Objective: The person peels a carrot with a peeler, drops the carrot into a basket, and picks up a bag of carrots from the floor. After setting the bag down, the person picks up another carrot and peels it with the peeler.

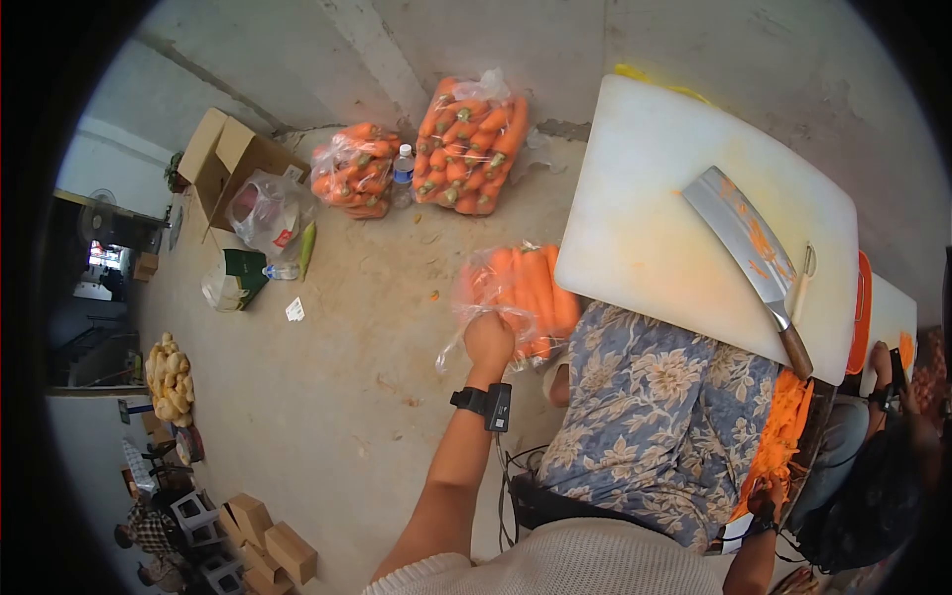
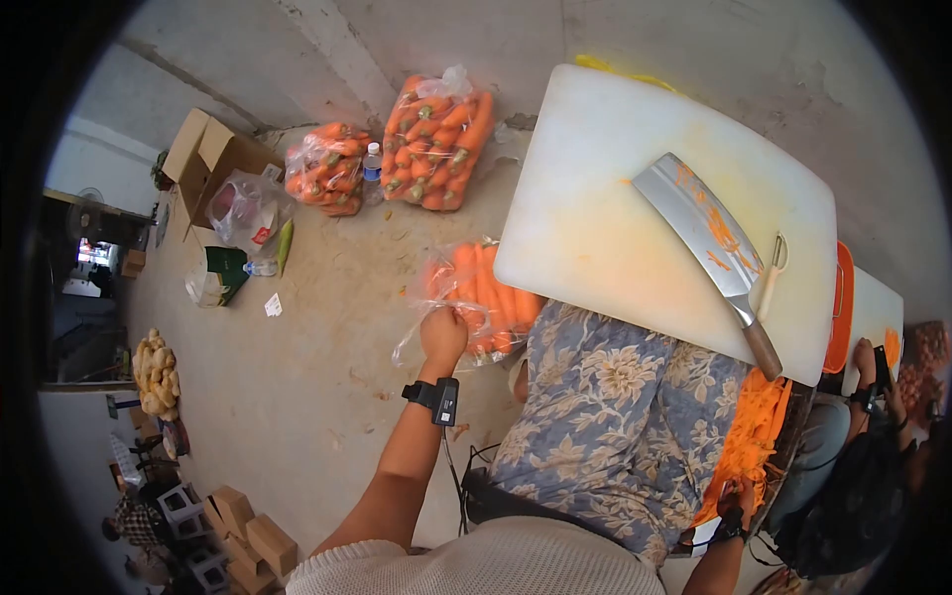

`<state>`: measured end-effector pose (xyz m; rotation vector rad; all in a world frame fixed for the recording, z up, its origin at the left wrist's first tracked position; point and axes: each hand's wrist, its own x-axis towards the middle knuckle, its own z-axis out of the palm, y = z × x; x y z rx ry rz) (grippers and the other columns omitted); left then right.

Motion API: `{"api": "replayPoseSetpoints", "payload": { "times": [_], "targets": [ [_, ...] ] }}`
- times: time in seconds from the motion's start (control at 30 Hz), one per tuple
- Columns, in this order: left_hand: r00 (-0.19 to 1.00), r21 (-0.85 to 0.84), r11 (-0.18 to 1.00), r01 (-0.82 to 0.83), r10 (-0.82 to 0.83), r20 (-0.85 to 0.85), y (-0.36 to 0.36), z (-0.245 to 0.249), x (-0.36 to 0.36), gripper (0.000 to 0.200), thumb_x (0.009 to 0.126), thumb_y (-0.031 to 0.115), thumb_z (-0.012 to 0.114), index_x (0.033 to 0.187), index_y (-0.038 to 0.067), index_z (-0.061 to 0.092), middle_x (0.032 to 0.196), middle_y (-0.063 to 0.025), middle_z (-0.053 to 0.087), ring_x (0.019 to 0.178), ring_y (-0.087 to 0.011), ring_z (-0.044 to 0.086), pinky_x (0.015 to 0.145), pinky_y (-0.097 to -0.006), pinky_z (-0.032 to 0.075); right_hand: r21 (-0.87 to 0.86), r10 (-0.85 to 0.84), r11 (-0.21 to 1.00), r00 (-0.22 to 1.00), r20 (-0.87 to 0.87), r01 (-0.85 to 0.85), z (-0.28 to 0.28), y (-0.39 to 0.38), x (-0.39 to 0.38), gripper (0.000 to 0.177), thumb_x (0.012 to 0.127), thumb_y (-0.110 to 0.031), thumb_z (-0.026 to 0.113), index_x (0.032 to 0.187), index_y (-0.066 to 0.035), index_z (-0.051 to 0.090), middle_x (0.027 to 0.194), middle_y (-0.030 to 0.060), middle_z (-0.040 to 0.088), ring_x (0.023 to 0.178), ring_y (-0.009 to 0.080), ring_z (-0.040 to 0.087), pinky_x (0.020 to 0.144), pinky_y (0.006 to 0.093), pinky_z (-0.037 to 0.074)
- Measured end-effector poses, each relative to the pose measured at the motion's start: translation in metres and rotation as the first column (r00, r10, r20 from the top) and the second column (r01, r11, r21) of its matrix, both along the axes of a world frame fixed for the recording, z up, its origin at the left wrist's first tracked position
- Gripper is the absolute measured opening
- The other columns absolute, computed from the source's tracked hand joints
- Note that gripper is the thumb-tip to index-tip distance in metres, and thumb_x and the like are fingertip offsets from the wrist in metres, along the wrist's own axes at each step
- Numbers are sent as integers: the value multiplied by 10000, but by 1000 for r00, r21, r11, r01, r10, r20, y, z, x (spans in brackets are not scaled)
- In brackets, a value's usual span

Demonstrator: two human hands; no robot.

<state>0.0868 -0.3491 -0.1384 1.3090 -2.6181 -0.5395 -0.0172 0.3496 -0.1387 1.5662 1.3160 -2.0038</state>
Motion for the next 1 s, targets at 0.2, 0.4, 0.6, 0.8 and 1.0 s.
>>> {"api": "replayPoseSetpoints", "payload": {
  "times": [0.2, 0.4, 0.6, 0.8, 1.0],
  "targets": [
    [951, 46, 996, 75, -85, 296, -2, 2, 14, 145, 712, 95, 535, 740, 7, 647, 738, -199, 632, 714, -350, 627, 675, -419, 499, 117, -11, 993, 1000, 16, 9, 38, -61, -7, 163, 799, -191, 637, 852, -89, 521, 723, 4, 597, 639, 103, 581, 545, 150, 489],
    [986, 18, 986, 164, -164, 36, -10, -35, 8, 215, 716, 59, 521, 881, -2, 645, 805, -213, 634, 737, -354, 627, 689, -424, 496, 10, 59, 998, 998, -28, -59, 33, -50, -14, 176, 817, -160, 628, 894, -80, 492, 758, 28, 589, 690, 127, 586, 590, 185, 493],
    [914, 140, 936, 323, -270, -303, -3, -41, -27, 320, 748, 67, 537, 1058, 10, 588, 956, -210, 615, 870, -362, 597, 759, -410, 476, 66, 63, 996, 996, -56, -60, 19, -44, -15, 173, 810, -159, 626, 873, -77, 487, 747, 35, 583, 673, 135, 573, 594, 184, 485],
    [988, 198, 978, 60, -30, -152, 9, -55, -54, 273, 798, 201, 542, 1004, 36, 612, 886, -198, 633, 811, -367, 610, 722, -438, 481, 72, 74, 995, 994, -85, -68, 26, -55, -27, 172, 800, -200, 636, 832, -94, 505, 726, 15, 583, 647, 118, 573, 517, 167, 474],
    [995, 355, 935, -28, -9, 101, 3, -55, -66, 295, 769, 218, 558, 986, 25, 610, 932, -209, 627, 867, -361, 606, 729, -427, 487, 133, 149, 982, 986, -80, -137, 26, -48, -36, 138, 828, -195, 584, 837, -88, 497, 715, 7, 575, 628, 116, 552, 519, 171, 457]
  ]
}}
